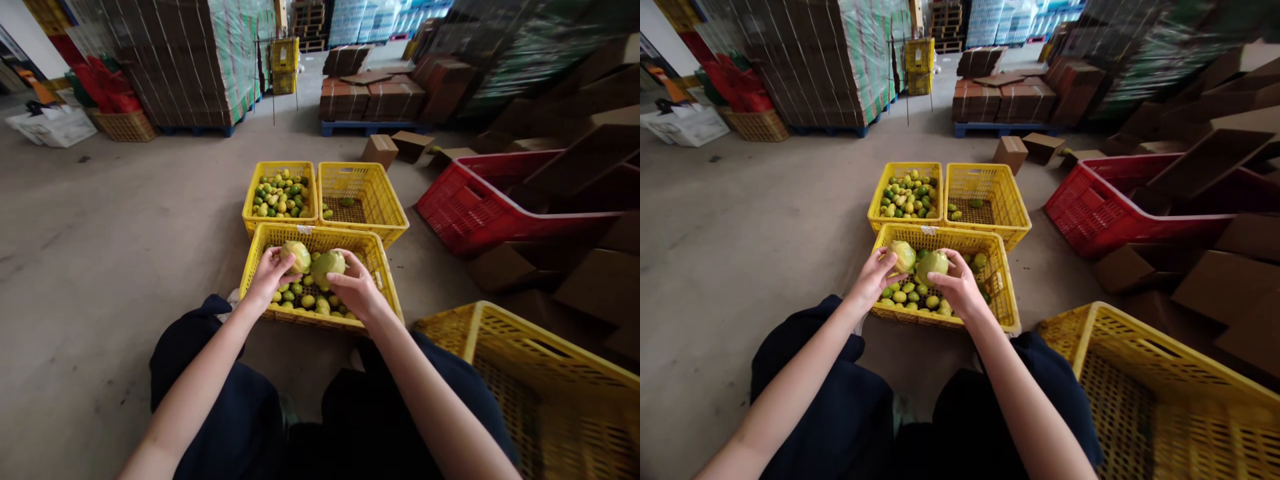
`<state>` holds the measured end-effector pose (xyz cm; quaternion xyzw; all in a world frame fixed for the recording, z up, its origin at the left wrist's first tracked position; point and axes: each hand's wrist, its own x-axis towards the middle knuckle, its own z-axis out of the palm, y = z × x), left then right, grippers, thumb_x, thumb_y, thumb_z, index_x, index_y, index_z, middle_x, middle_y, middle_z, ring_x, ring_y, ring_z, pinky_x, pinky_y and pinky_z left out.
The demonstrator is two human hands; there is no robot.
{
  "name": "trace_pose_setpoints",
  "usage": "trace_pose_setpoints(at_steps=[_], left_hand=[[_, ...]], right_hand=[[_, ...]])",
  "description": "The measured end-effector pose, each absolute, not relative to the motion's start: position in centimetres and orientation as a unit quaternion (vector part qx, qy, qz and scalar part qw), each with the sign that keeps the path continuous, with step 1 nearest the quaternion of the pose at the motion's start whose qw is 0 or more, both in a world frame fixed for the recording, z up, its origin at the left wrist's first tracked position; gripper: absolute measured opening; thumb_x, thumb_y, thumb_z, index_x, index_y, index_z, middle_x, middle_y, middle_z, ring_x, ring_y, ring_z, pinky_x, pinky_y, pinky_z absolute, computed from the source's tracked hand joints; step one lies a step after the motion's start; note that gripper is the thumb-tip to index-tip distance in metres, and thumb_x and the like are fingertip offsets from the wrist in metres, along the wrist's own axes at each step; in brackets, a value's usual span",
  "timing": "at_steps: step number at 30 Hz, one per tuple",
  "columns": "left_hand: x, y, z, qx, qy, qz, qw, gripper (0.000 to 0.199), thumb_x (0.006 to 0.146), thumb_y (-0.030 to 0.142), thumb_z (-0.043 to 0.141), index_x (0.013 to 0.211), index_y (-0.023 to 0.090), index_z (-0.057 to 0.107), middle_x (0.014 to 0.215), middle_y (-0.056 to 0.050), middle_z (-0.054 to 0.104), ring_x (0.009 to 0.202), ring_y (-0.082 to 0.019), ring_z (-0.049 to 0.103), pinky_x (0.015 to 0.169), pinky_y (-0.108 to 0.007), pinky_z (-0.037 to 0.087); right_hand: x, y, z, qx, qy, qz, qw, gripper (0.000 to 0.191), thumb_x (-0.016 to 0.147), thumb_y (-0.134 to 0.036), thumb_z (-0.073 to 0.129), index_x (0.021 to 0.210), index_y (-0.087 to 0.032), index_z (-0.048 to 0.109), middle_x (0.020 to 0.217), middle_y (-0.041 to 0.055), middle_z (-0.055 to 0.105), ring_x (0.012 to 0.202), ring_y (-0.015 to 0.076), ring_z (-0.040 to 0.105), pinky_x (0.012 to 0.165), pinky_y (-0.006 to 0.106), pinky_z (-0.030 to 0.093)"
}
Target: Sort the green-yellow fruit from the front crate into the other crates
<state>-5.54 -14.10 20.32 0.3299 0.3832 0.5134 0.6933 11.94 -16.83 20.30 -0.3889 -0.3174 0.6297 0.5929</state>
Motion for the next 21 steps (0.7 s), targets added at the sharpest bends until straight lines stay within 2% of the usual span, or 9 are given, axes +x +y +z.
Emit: trace_pose_setpoints(at_steps=[3, 6, 8, 11, 14, 18, 21], left_hand=[[-5.5, -14.0, 20.6, 0.269, 0.387, 0.479, 0.740, 0.039, 0.069, 0.040, 0.078, 0.093, 0.015, 0.060, 0.090, -0.004, 0.067, 0.070, -0.010, 0.065, 0.068, -0.021, 0.057], [-5.5, -13.9, 20.7, 0.218, 0.398, 0.458, 0.765, 0.036, 0.074, 0.040, 0.074, 0.096, 0.014, 0.064, 0.089, -0.005, 0.069, 0.065, -0.009, 0.066, 0.059, -0.015, 0.056], [-5.5, -13.8, 20.7, 0.186, 0.403, 0.440, 0.780, 0.033, 0.080, 0.039, 0.068, 0.099, 0.013, 0.064, 0.086, -0.006, 0.069, 0.063, -0.010, 0.067, 0.056, -0.015, 0.055], [-5.7, -13.9, 20.9, 0.158, 0.374, 0.421, 0.811, 0.029, 0.088, 0.035, 0.053, 0.101, 0.011, 0.063, 0.082, -0.008, 0.069, 0.062, -0.012, 0.067, 0.054, -0.016, 0.055], [-6.0, -14.2, 21.4, 0.155, 0.322, 0.418, 0.835, 0.037, 0.086, 0.029, 0.040, 0.105, 0.008, 0.063, 0.086, -0.011, 0.070, 0.067, -0.016, 0.068, 0.057, -0.023, 0.056], [-6.0, -14.7, 21.7, 0.190, 0.309, 0.412, 0.836, 0.040, 0.081, 0.033, 0.045, 0.107, 0.010, 0.063, 0.086, -0.010, 0.070, 0.065, -0.018, 0.066, 0.054, -0.026, 0.054], [-5.6, -14.9, 21.5, 0.228, 0.340, 0.426, 0.807, 0.031, 0.076, 0.040, 0.059, 0.093, 0.014, 0.064, 0.075, -0.006, 0.068, 0.049, -0.011, 0.058, 0.041, -0.020, 0.044]], right_hand=[[11.8, -16.9, 20.5, -0.328, -0.242, 0.743, 0.530, 0.030, 0.070, -0.032, 0.071, 0.095, -0.020, 0.060, 0.078, 0.0023, 0.069, 0.065, 0.0186, 0.066, 0.056, 0.031, 0.057], [11.7, -16.7, 20.5, -0.318, -0.208, 0.770, 0.513, 0.023, 0.080, -0.033, 0.061, 0.096, -0.018, 0.061, 0.070, 0.0033, 0.069, 0.060, 0.0178, 0.067, 0.047, 0.026, 0.056], [11.7, -16.5, 20.6, -0.321, -0.197, 0.771, 0.514, 0.021, 0.082, -0.032, 0.057, 0.097, -0.018, 0.060, 0.068, 0.0030, 0.069, 0.059, 0.0173, 0.067, 0.043, 0.023, 0.055], [11.6, -16.4, 20.9, -0.327, -0.187, 0.772, 0.512, 0.022, 0.081, -0.030, 0.055, 0.097, -0.017, 0.061, 0.071, 0.0050, 0.070, 0.063, 0.0189, 0.068, 0.045, 0.025, 0.055], [11.3, -16.6, 21.0, -0.336, -0.181, 0.771, 0.510, 0.024, 0.076, -0.030, 0.054, 0.093, -0.016, 0.063, 0.075, 0.0072, 0.071, 0.066, 0.0211, 0.068, 0.047, 0.028, 0.055], [10.8, -16.8, 20.8, -0.352, -0.171, 0.747, 0.538, 0.019, 0.074, -0.032, 0.060, 0.085, -0.017, 0.063, 0.074, 0.0045, 0.068, 0.061, 0.0177, 0.063, 0.040, 0.023, 0.045], [10.4, -16.7, 20.4, -0.348, -0.176, 0.736, 0.553, 0.019, 0.073, -0.034, 0.065, 0.082, -0.018, 0.061, 0.068, 0.0008, 0.065, 0.052, 0.0138, 0.057, 0.033, 0.021, 0.035]])
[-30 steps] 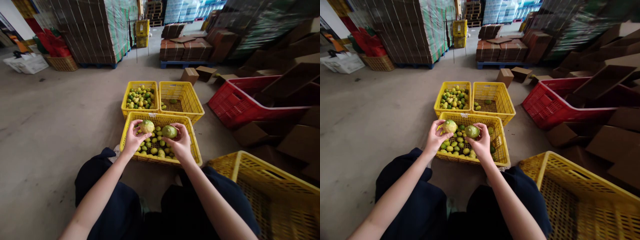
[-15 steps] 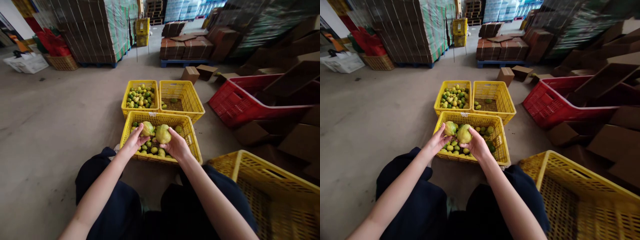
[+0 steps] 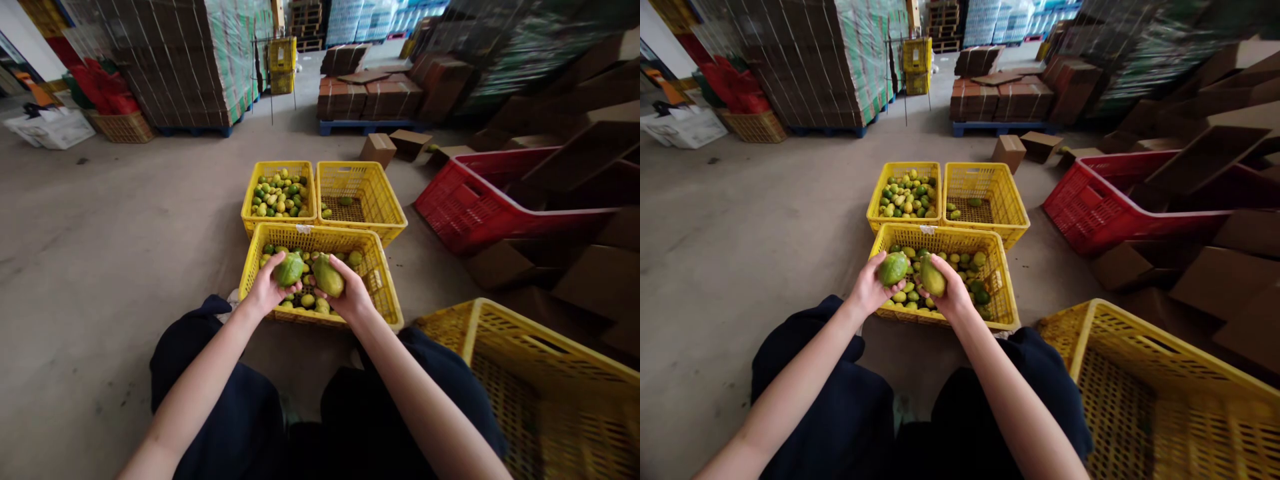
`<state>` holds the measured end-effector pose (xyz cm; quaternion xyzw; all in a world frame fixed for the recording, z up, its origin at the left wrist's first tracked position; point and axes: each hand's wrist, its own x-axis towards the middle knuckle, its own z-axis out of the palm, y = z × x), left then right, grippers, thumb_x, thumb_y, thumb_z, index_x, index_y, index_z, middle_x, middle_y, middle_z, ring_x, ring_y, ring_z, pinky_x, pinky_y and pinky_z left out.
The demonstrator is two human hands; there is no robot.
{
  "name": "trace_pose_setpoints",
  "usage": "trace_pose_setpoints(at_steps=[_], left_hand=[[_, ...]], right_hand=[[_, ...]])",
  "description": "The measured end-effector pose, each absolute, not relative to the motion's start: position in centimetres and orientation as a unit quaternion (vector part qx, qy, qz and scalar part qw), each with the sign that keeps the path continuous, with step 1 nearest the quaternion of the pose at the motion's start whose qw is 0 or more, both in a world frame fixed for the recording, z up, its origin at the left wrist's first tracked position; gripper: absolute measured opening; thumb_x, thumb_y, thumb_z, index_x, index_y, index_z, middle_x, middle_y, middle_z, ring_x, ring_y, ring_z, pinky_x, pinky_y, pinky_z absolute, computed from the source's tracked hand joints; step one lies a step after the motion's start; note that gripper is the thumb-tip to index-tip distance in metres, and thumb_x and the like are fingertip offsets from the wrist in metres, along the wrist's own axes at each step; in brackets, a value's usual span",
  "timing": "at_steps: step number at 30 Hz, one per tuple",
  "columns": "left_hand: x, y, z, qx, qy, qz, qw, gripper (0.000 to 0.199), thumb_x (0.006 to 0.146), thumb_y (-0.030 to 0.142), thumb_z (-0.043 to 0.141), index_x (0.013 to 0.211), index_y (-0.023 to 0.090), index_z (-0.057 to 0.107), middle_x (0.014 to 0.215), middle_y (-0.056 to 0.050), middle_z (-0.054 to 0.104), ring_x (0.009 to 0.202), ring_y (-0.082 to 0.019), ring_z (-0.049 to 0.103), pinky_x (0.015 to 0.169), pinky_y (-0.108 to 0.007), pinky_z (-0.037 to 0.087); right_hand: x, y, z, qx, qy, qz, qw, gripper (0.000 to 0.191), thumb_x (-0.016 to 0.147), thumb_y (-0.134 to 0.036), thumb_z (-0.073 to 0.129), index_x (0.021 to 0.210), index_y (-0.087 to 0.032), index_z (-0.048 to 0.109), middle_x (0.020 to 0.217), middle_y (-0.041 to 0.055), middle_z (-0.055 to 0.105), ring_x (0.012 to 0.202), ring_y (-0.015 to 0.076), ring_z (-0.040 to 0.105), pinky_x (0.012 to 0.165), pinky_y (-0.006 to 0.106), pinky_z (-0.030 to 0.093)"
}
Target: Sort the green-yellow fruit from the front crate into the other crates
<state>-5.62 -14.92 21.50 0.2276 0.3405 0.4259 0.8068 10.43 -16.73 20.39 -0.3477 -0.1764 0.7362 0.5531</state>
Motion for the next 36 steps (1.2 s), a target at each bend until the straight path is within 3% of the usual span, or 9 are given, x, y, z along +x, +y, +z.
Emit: trace_pose_setpoints(at_steps=[2, 9, 13, 18, 20, 22, 25, 31, 36], left_hand=[[-5.4, -15.0, 21.5, 0.237, 0.351, 0.441, 0.791, 0.028, 0.074, 0.041, 0.063, 0.085, 0.015, 0.063, 0.072, -0.004, 0.066, 0.045, -0.008, 0.054, 0.039, -0.018, 0.040], [-5.6, -14.7, 21.8, 0.199, 0.314, 0.442, 0.816, 0.030, 0.079, 0.040, 0.055, 0.085, 0.012, 0.063, 0.072, -0.006, 0.065, 0.056, -0.012, 0.061, 0.050, -0.019, 0.050], [-5.8, -14.7, 21.6, 0.189, 0.287, 0.476, 0.809, 0.024, 0.079, 0.034, 0.053, 0.089, 0.015, 0.065, 0.078, -0.004, 0.067, 0.059, -0.013, 0.063, 0.049, -0.020, 0.050], [-5.4, -14.5, 21.4, 0.185, 0.259, 0.510, 0.799, 0.024, 0.082, 0.038, 0.055, 0.098, 0.023, 0.066, 0.081, 0.000, 0.067, 0.050, -0.009, 0.056, 0.034, -0.016, 0.035], [-5.0, -14.3, 21.4, 0.162, 0.267, 0.528, 0.790, 0.022, 0.083, 0.039, 0.056, 0.094, 0.022, 0.066, 0.076, 0.000, 0.065, 0.054, -0.009, 0.059, 0.043, -0.018, 0.045], [-4.4, -14.2, 21.5, 0.121, 0.266, 0.551, 0.781, 0.018, 0.083, 0.035, 0.057, 0.085, 0.020, 0.066, 0.074, 0.000, 0.065, 0.067, -0.011, 0.064, 0.062, -0.023, 0.054], [-3.4, -13.9, 21.6, 0.064, 0.245, 0.582, 0.773, 0.015, 0.083, 0.028, 0.054, 0.078, 0.018, 0.065, 0.078, -0.002, 0.068, 0.091, -0.017, 0.066, 0.083, -0.030, 0.054], [-1.5, -12.8, 21.1, 0.086, 0.241, 0.614, 0.747, 0.022, 0.081, 0.032, 0.050, 0.090, 0.023, 0.068, 0.103, -0.002, 0.070, 0.107, -0.018, 0.061, 0.086, -0.030, 0.052], [-0.3, -11.3, 20.6, 0.085, 0.213, 0.652, 0.723, 0.025, 0.081, 0.032, 0.047, 0.088, 0.023, 0.069, 0.100, -0.001, 0.071, 0.106, -0.016, 0.062, 0.091, -0.030, 0.050]], right_hand=[[10.4, -16.6, 20.0, -0.343, -0.181, 0.738, 0.551, 0.021, 0.073, -0.036, 0.065, 0.081, -0.017, 0.061, 0.066, 0.0006, 0.064, 0.050, 0.0136, 0.056, 0.033, 0.022, 0.035], [10.8, -16.1, 19.1, -0.308, -0.175, 0.767, 0.535, 0.030, 0.080, -0.043, 0.056, 0.087, -0.015, 0.064, 0.067, 0.0039, 0.066, 0.054, 0.0168, 0.062, 0.047, 0.027, 0.050], [10.4, -16.3, 19.5, -0.303, -0.177, 0.762, 0.545, 0.032, 0.082, -0.041, 0.053, 0.100, -0.017, 0.063, 0.075, 0.0039, 0.069, 0.056, 0.0165, 0.062, 0.044, 0.026, 0.046], [9.8, -16.4, 20.0, -0.266, -0.174, 0.737, 0.596, 0.032, 0.081, -0.046, 0.055, 0.102, -0.023, 0.061, 0.079, 0.0006, 0.068, 0.050, 0.0135, 0.058, 0.037, 0.022, 0.038], [9.8, -16.3, 20.1, -0.257, -0.167, 0.727, 0.614, 0.031, 0.080, -0.049, 0.057, 0.098, -0.023, 0.062, 0.076, -0.0001, 0.067, 0.051, 0.0135, 0.058, 0.038, 0.023, 0.042], [9.7, -16.1, 20.2, -0.255, -0.147, 0.718, 0.630, 0.028, 0.079, -0.047, 0.059, 0.092, -0.023, 0.062, 0.074, 0.0001, 0.067, 0.057, 0.0153, 0.062, 0.046, 0.026, 0.049], [9.5, -15.9, 20.3, -0.248, -0.110, 0.711, 0.649, 0.023, 0.078, -0.043, 0.061, 0.089, -0.023, 0.062, 0.077, 0.0009, 0.069, 0.070, 0.0185, 0.067, 0.060, 0.032, 0.057], [8.6, -14.6, 20.2, -0.216, -0.077, 0.695, 0.682, 0.022, 0.079, -0.044, 0.058, 0.089, -0.024, 0.061, 0.088, 0.0008, 0.071, 0.079, 0.0185, 0.068, 0.069, 0.034, 0.058], [8.1, -12.9, 20.0, -0.182, -0.027, 0.674, 0.716, 0.017, 0.079, -0.038, 0.055, 0.088, -0.024, 0.062, 0.084, -0.0009, 0.070, 0.075, 0.0141, 0.066, 0.070, 0.028, 0.057]])
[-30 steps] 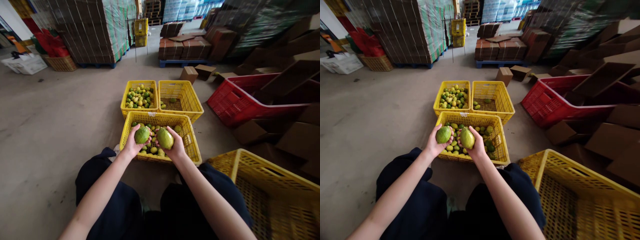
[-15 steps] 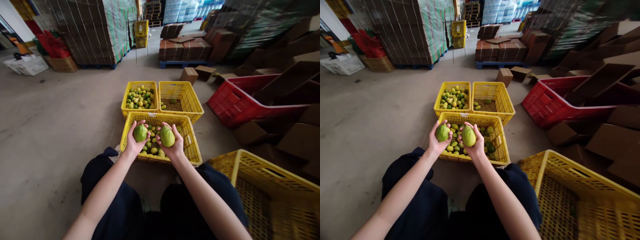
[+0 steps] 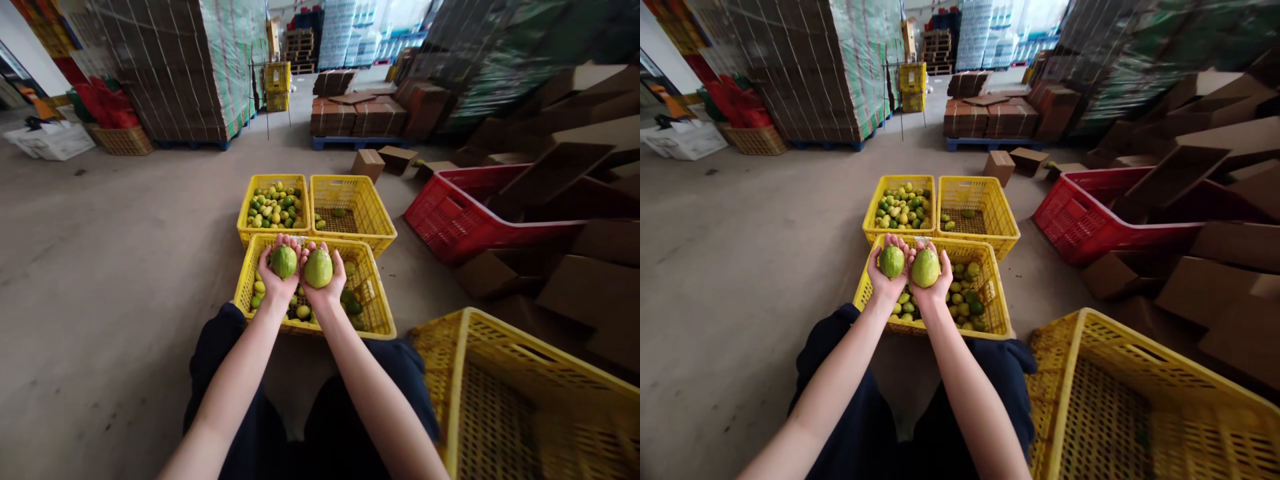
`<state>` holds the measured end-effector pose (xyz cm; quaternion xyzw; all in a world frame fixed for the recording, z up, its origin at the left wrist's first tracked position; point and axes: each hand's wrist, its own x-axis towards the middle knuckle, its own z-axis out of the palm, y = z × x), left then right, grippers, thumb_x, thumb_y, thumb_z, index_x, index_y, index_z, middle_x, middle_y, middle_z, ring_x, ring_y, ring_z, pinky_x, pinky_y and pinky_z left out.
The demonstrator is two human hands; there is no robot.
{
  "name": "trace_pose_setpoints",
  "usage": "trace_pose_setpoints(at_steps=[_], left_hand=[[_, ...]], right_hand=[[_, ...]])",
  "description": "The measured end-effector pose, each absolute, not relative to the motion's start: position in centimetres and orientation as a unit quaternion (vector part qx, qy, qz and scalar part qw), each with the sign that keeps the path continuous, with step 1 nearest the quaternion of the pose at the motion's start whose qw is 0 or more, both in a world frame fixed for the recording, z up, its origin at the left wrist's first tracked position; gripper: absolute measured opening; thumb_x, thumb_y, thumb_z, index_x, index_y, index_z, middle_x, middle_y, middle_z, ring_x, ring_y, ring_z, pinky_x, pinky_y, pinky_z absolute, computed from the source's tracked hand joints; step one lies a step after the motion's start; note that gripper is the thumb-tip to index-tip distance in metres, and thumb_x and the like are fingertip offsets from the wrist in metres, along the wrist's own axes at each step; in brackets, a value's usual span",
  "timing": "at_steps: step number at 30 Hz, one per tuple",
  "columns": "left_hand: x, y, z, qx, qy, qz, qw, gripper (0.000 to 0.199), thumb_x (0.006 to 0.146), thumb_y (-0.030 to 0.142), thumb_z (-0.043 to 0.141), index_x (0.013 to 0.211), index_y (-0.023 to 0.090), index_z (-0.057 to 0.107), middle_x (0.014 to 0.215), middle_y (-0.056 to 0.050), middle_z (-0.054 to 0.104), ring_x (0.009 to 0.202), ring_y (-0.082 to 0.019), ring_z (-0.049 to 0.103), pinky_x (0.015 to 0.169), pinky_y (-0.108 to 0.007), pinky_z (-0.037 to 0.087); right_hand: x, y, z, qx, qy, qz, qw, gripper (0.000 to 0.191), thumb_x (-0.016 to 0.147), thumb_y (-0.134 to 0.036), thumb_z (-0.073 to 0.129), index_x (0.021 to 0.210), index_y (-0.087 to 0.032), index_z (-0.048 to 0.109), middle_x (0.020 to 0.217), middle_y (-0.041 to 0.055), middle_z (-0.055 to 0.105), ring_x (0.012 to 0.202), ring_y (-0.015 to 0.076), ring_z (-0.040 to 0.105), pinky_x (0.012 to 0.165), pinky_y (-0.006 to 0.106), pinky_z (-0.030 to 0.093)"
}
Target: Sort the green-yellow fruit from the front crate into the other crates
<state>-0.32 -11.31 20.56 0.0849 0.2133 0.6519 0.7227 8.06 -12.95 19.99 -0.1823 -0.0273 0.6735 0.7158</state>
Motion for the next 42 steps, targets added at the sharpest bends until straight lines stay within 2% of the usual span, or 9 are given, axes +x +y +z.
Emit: trace_pose_setpoints(at_steps=[9, 15, 19, 30, 35, 37, 39, 41, 42], left_hand=[[0.2, -10.6, 20.7, 0.077, 0.237, 0.675, 0.694, 0.022, 0.078, 0.027, 0.048, 0.085, 0.020, 0.067, 0.089, -0.003, 0.069, 0.101, -0.015, 0.063, 0.092, -0.027, 0.048], [0.1, -10.6, 20.8, 0.064, 0.227, 0.678, 0.696, 0.019, 0.078, 0.025, 0.047, 0.078, 0.020, 0.065, 0.076, -0.001, 0.066, 0.087, -0.012, 0.064, 0.091, -0.026, 0.048], [-0.1, -10.7, 21.1, 0.026, 0.216, 0.673, 0.707, 0.025, 0.082, 0.023, 0.042, 0.072, 0.019, 0.064, 0.071, 0.000, 0.064, 0.077, -0.010, 0.063, 0.089, -0.025, 0.048], [-1.0, -11.2, 20.3, -0.034, 0.190, 0.644, 0.740, 0.022, 0.082, 0.019, 0.043, 0.079, 0.015, 0.065, 0.075, -0.002, 0.067, 0.078, -0.011, 0.065, 0.087, -0.023, 0.051], [-2.9, -12.9, 19.4, -0.044, 0.224, 0.608, 0.760, 0.023, 0.082, 0.023, 0.046, 0.092, 0.011, 0.063, 0.084, -0.008, 0.069, 0.086, -0.017, 0.068, 0.087, -0.032, 0.055], [-3.5, -14.0, 18.1, -0.006, 0.279, 0.574, 0.770, 0.023, 0.083, 0.024, 0.046, 0.094, 0.012, 0.061, 0.083, -0.009, 0.068, 0.086, -0.019, 0.069, 0.082, -0.031, 0.057], [-3.9, -15.6, 16.0, 0.072, 0.377, 0.479, 0.789, 0.021, 0.086, 0.027, 0.044, 0.093, 0.014, 0.059, 0.080, -0.007, 0.068, 0.081, -0.017, 0.070, 0.071, -0.025, 0.058], [-4.0, -17.8, 13.6, 0.185, 0.500, 0.258, 0.806, 0.026, 0.091, 0.036, 0.040, 0.087, 0.018, 0.057, 0.074, -0.004, 0.067, 0.070, -0.013, 0.070, 0.055, -0.018, 0.055], [-4.1, -19.1, 12.3, 0.203, 0.522, 0.175, 0.809, 0.026, 0.090, 0.037, 0.042, 0.082, 0.018, 0.057, 0.069, -0.005, 0.066, 0.064, -0.015, 0.069, 0.047, -0.019, 0.053]], right_hand=[[7.5, -11.5, 18.9, -0.170, 0.011, 0.660, 0.731, 0.016, 0.074, -0.032, 0.056, 0.087, -0.025, 0.061, 0.081, -0.0023, 0.069, 0.072, 0.0118, 0.064, 0.068, 0.023, 0.055], [7.4, -11.1, 18.2, -0.195, -0.056, 0.642, 0.739, 0.018, 0.070, -0.035, 0.061, 0.085, -0.026, 0.060, 0.077, -0.0036, 0.066, 0.072, 0.0115, 0.063, 0.073, 0.025, 0.055], [7.3, -11.4, 18.9, -0.194, 0.001, 0.660, 0.726, 0.010, 0.074, -0.029, 0.057, 0.080, -0.023, 0.060, 0.074, -0.0019, 0.066, 0.068, 0.0122, 0.063, 0.070, 0.025, 0.056], [7.6, -12.6, 19.9, -0.210, 0.067, 0.684, 0.695, 0.016, 0.075, -0.025, 0.052, 0.087, -0.020, 0.063, 0.073, 0.0009, 0.069, 0.067, 0.0145, 0.065, 0.068, 0.027, 0.058], [9.5, -13.9, 20.8, -0.225, 0.065, 0.679, 0.696, 0.021, 0.077, -0.026, 0.053, 0.094, -0.017, 0.061, 0.079, 0.0045, 0.071, 0.076, 0.0168, 0.068, 0.069, 0.028, 0.059], [10.5, -14.3, 21.0, -0.243, 0.075, 0.665, 0.702, 0.018, 0.079, -0.025, 0.052, 0.092, -0.016, 0.060, 0.079, 0.0058, 0.070, 0.079, 0.0181, 0.068, 0.068, 0.028, 0.059], [11.4, -14.8, 21.0, -0.265, 0.096, 0.658, 0.698, 0.013, 0.081, -0.023, 0.051, 0.089, -0.017, 0.060, 0.075, 0.0057, 0.069, 0.077, 0.0180, 0.068, 0.064, 0.026, 0.060], [12.2, -15.2, 20.9, -0.285, 0.114, 0.659, 0.687, 0.010, 0.082, -0.022, 0.050, 0.085, -0.018, 0.058, 0.071, 0.0049, 0.068, 0.073, 0.0168, 0.068, 0.059, 0.024, 0.059], [12.6, -15.4, 20.8, -0.293, 0.119, 0.660, 0.682, 0.009, 0.083, -0.022, 0.050, 0.084, -0.018, 0.058, 0.069, 0.0046, 0.067, 0.070, 0.0162, 0.067, 0.057, 0.023, 0.058]])
